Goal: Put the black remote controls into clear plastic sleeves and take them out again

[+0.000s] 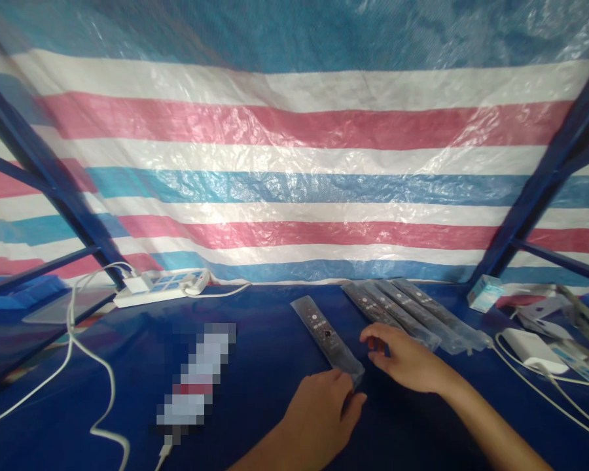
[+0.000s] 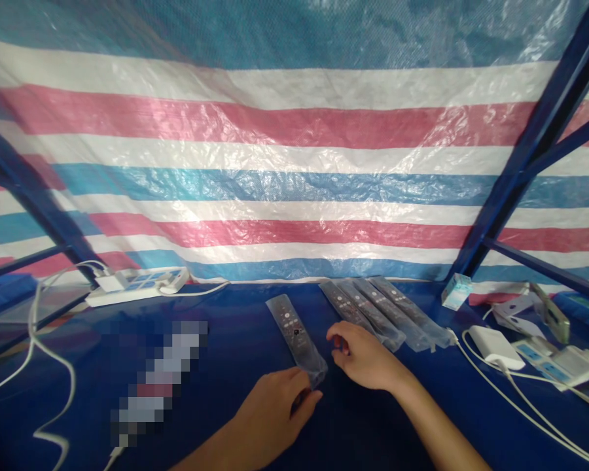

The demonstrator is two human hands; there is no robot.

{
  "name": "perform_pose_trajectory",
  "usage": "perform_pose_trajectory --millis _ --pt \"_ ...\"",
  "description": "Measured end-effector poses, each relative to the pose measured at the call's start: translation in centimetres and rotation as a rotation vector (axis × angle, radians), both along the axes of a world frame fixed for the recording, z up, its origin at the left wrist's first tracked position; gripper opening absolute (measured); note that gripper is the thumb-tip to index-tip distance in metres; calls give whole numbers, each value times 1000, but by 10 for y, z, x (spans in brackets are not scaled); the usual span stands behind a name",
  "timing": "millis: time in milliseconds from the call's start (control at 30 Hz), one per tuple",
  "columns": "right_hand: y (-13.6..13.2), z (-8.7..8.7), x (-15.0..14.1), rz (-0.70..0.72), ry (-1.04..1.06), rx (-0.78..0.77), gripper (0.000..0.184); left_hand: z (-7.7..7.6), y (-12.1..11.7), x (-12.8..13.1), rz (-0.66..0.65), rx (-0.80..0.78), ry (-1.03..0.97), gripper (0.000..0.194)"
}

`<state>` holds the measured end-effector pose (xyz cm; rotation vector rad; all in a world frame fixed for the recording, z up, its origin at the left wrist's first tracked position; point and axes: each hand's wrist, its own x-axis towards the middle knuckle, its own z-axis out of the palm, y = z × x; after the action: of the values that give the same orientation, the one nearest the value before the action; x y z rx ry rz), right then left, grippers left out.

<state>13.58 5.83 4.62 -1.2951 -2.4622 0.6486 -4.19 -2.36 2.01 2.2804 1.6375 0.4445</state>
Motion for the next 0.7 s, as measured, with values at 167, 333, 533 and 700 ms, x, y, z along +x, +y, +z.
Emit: perform_pose_trajectory --millis 167,333,533,700 --pt "-11 -18 -44 -218 -151 216 38 -17 -12 -7 -120 -32 147 26" --pt "-16 -30 -67 -226 -258 276 29 -26 -11 -7 -119 -22 141 23" --pt "4 -25 -42 -395 -290 263 28 -24 -9 -6 -124 -7 129 24" --pt "18 -24 -26 -542 -372 306 33 -24 -12 -6 -134 12 119 22"
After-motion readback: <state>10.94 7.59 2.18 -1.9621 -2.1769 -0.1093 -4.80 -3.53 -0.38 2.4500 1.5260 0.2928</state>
